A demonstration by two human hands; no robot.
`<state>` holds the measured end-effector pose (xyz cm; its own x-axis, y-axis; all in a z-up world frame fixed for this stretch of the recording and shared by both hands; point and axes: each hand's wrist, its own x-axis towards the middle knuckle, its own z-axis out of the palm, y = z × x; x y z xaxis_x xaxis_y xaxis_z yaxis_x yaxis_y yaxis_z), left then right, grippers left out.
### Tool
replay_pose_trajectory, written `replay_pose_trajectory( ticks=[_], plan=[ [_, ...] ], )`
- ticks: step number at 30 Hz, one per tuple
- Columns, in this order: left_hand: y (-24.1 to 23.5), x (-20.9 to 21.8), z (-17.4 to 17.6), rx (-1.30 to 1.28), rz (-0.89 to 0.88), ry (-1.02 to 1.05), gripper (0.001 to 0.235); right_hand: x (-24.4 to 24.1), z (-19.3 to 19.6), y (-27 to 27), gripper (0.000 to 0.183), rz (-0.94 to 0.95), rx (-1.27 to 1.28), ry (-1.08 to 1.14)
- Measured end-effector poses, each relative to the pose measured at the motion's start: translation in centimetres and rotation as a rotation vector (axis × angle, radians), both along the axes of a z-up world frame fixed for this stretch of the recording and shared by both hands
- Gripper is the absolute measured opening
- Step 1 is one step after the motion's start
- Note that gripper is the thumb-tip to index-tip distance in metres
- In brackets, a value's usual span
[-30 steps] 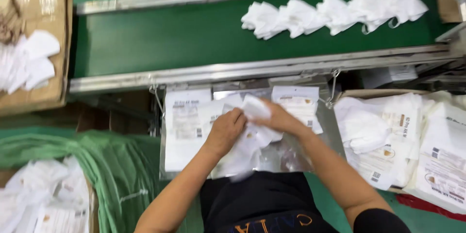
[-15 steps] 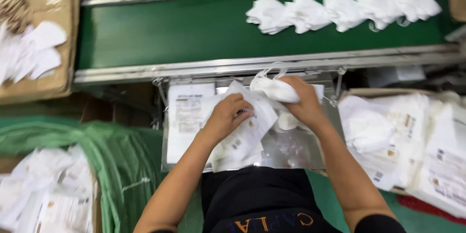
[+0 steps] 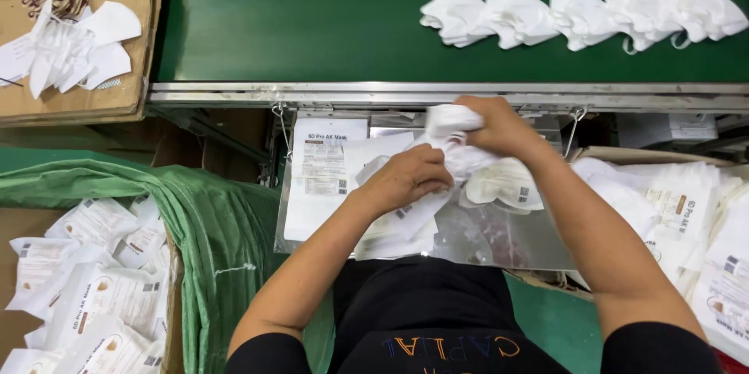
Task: Sort, organize, fold, and package manufactured face masks on a factory production line.
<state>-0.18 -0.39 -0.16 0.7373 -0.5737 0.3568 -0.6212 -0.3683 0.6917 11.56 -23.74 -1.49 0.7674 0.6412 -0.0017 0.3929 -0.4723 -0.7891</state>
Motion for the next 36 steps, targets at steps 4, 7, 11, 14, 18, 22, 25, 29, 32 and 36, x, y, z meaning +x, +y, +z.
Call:
replay_pose_trajectory(
  ticks=[4,7,11,14,18,22,25,29,32,36],
  plan=[
    [-0.3,-0.4,-0.8,-0.032,0.170,-0.002,0.012,-3.2,3.8,4.2,0.047,-0.048,-0.366,-0.417],
    [0.1,-0.8,-0.4,-0.051,0.338,-0.103,0.013,-2.9,5.8,4.4,0.052,-0.042,-0.027,-0.355],
    [0.9,-1.8,-0.6,-0.087,0.340,-0.061,0.015,-1.3,6.0,1.7,0.070,0.208,0.024,0.045],
    [0.8,-1.6,0.5,-0.076,0.341,-0.136,0.025,-1.8,5.2,0.1,0.081,0.225,0.077,0.256],
    [1.3,-0.6,6.1,-0.078,0.528,-0.401,0.072,-2.3,1.3,-0.9,0.075,0.160,0.182,0.607],
    [2.6,0.5,1.5,-0.164,0.581,-0.052,0.087,-2.8,1.3,-0.5,0.063,0.121,0.097,0.289],
    [3.6,0.8,0.1,-0.174,0.488,0.285,0.074,-3.0,4.1,-0.2,0.063,0.167,0.050,0.388],
    [2.9,-0.2,-1.1,-0.129,0.430,0.323,0.066,-3.9,3.6,0.1,0.042,0.102,-0.150,0.364],
    [2.8,0.2,-0.2,-0.054,0.385,0.298,0.066,-3.7,1.5,-1.2,0.039,0.173,-0.120,0.433],
    [1.7,0.2,-0.1,0.017,0.339,0.251,0.060,-4.8,-3.8,-2.7,0.041,0.037,0.085,0.472]
  ],
)
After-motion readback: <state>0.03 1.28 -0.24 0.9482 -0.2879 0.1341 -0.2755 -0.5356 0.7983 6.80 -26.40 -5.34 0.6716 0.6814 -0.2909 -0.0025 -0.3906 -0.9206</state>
